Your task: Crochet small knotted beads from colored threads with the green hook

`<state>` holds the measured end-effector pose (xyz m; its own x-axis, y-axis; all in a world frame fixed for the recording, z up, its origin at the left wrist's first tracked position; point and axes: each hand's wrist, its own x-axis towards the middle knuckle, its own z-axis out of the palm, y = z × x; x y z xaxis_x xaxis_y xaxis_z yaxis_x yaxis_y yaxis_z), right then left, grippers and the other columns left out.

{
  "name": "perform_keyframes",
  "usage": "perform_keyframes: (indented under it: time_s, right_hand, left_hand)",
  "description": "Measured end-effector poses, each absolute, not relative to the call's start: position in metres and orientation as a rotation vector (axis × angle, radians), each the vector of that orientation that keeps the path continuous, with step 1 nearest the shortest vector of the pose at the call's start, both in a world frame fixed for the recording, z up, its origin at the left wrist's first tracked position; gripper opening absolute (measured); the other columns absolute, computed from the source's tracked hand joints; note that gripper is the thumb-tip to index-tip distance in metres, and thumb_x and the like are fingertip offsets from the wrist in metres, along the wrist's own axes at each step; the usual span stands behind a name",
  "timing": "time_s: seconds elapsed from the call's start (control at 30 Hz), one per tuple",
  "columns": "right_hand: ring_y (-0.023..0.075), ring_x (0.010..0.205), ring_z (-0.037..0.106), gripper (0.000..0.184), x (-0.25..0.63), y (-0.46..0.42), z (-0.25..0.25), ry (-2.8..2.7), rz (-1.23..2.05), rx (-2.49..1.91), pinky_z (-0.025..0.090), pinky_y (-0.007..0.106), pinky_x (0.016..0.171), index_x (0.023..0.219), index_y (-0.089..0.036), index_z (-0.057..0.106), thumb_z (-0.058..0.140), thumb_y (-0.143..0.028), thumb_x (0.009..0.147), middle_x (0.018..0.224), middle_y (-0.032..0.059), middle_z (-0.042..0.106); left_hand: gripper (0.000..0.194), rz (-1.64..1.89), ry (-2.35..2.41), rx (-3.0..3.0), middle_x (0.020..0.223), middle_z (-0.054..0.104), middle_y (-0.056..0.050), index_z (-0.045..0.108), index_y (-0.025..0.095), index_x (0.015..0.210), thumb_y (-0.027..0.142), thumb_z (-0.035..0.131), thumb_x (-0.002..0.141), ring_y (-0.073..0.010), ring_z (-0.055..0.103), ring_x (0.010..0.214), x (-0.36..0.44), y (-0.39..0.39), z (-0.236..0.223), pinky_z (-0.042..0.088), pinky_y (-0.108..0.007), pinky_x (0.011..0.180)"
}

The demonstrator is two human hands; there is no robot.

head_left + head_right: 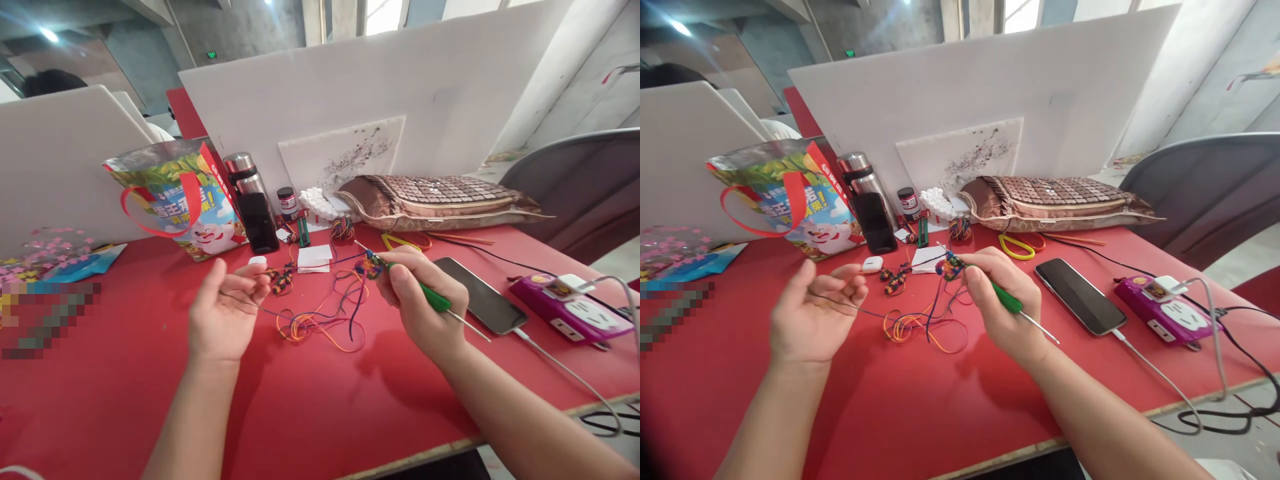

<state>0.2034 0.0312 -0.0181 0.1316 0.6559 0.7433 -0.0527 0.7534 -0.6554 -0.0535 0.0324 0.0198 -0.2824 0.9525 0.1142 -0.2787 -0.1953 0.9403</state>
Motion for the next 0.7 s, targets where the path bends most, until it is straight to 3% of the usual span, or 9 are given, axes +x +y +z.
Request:
perform_keyframes:
  time_s: [0.1, 0.13, 0.23, 0.3, 0.33, 0.37, 0.43, 0.6, 0.7]
  right_hand:
    - [0.0115, 0.056, 0.053, 0.020, 0.204, 0.034, -0.014, -1.218, 0.687, -0.501, 0.038, 0.027, 0.046, 0.114, -0.026, 0.083, 0.063, -0.026, 0.108, 0.082, 0.0015, 0.063]
    - [0.0110, 0.054, 0.053, 0.019, 0.205, 0.035, -0.013, -1.202, 0.720, -0.492, 0.037, 0.027, 0.045, 0.112, -0.026, 0.083, 0.065, -0.028, 0.107, 0.081, 0.0015, 0.063]
    - [0.0117, 0.054, 0.054, 0.019, 0.207, 0.034, -0.011, -1.237, 0.795, -0.500, 0.038, 0.027, 0.045, 0.109, -0.024, 0.084, 0.067, -0.034, 0.106, 0.077, 0.0021, 0.063]
    - [0.0130, 0.056, 0.056, 0.022, 0.208, 0.031, -0.012, -1.287, 0.814, -0.505, 0.042, 0.028, 0.046, 0.109, -0.022, 0.084, 0.067, -0.036, 0.106, 0.076, 0.0028, 0.064]
    - [0.0134, 0.057, 0.056, 0.022, 0.208, 0.029, -0.012, -1.316, 0.811, -0.504, 0.044, 0.028, 0.047, 0.109, -0.022, 0.084, 0.066, -0.035, 0.106, 0.077, 0.0032, 0.065]
    - [0.0133, 0.058, 0.057, 0.021, 0.207, 0.027, -0.012, -1.350, 0.800, -0.501, 0.045, 0.028, 0.049, 0.111, -0.022, 0.084, 0.066, -0.033, 0.106, 0.077, 0.0035, 0.066]
    - [0.0130, 0.059, 0.057, 0.020, 0.206, 0.023, -0.011, -1.423, 0.764, -0.496, 0.047, 0.029, 0.051, 0.114, -0.022, 0.084, 0.066, -0.027, 0.106, 0.081, 0.0044, 0.070]
    - [0.0144, 0.060, 0.061, 0.020, 0.201, 0.020, -0.008, -1.504, 0.682, -0.489, 0.052, 0.030, 0.055, 0.114, -0.020, 0.083, 0.065, -0.023, 0.106, 0.084, 0.0067, 0.075]
    - [0.0141, 0.059, 0.061, 0.020, 0.200, 0.021, -0.006, -1.515, 0.692, -0.521, 0.052, 0.030, 0.054, 0.112, -0.019, 0.083, 0.064, -0.023, 0.107, 0.080, 0.0059, 0.074]
  left_hand:
    - [0.071, 1.434, 0.903, 1.109, 0.049, 0.065, -0.004, 0.055, 0.027, 0.029, 0.072, 0.083, 0.076, -0.0219, 0.072, 0.064, -0.072, 0.032, 0.033, 0.063, -0.037, 0.070]
    - [0.072, 1.296, 0.936, 1.267, 0.048, 0.064, -0.007, 0.058, 0.027, 0.031, 0.077, 0.077, 0.078, -0.0261, 0.073, 0.065, -0.075, 0.031, 0.035, 0.063, -0.041, 0.073]
    - [0.046, 1.100, 1.389, 1.646, 0.062, 0.076, -0.008, 0.075, 0.027, 0.047, 0.060, 0.090, 0.075, -0.0296, 0.074, 0.074, -0.071, 0.027, 0.036, 0.061, -0.040, 0.074]
    - [0.020, 1.326, 1.628, 1.758, 0.075, 0.080, -0.005, 0.083, 0.029, 0.062, 0.041, 0.096, 0.072, -0.0270, 0.072, 0.080, -0.059, 0.023, 0.037, 0.059, -0.035, 0.077]
    - [0.009, 1.511, 1.601, 1.734, 0.089, 0.083, -0.004, 0.088, 0.030, 0.077, 0.037, 0.093, 0.078, -0.0267, 0.073, 0.091, -0.051, 0.020, 0.038, 0.059, -0.035, 0.086]
    - [0.005, 1.652, 1.499, 1.655, 0.100, 0.084, -0.004, 0.089, 0.030, 0.088, 0.035, 0.087, 0.086, -0.0259, 0.073, 0.100, -0.043, 0.016, 0.041, 0.059, -0.034, 0.091]
    - [0.014, 1.655, 1.215, 1.531, 0.112, 0.082, -0.007, 0.088, 0.030, 0.103, 0.034, 0.082, 0.091, -0.0270, 0.072, 0.110, -0.025, 0.007, 0.046, 0.060, -0.031, 0.080]
    - [0.010, 1.188, 0.933, 1.382, 0.126, 0.074, -0.012, 0.081, 0.025, 0.088, 0.024, 0.089, 0.083, -0.0288, 0.073, 0.106, 0.000, -0.006, 0.051, 0.059, -0.026, 0.058]
    - [0.011, 0.942, 0.821, 1.341, 0.106, 0.075, -0.012, 0.081, 0.022, 0.081, 0.028, 0.082, 0.090, -0.0249, 0.073, 0.084, 0.002, -0.004, 0.044, 0.058, -0.030, 0.054]
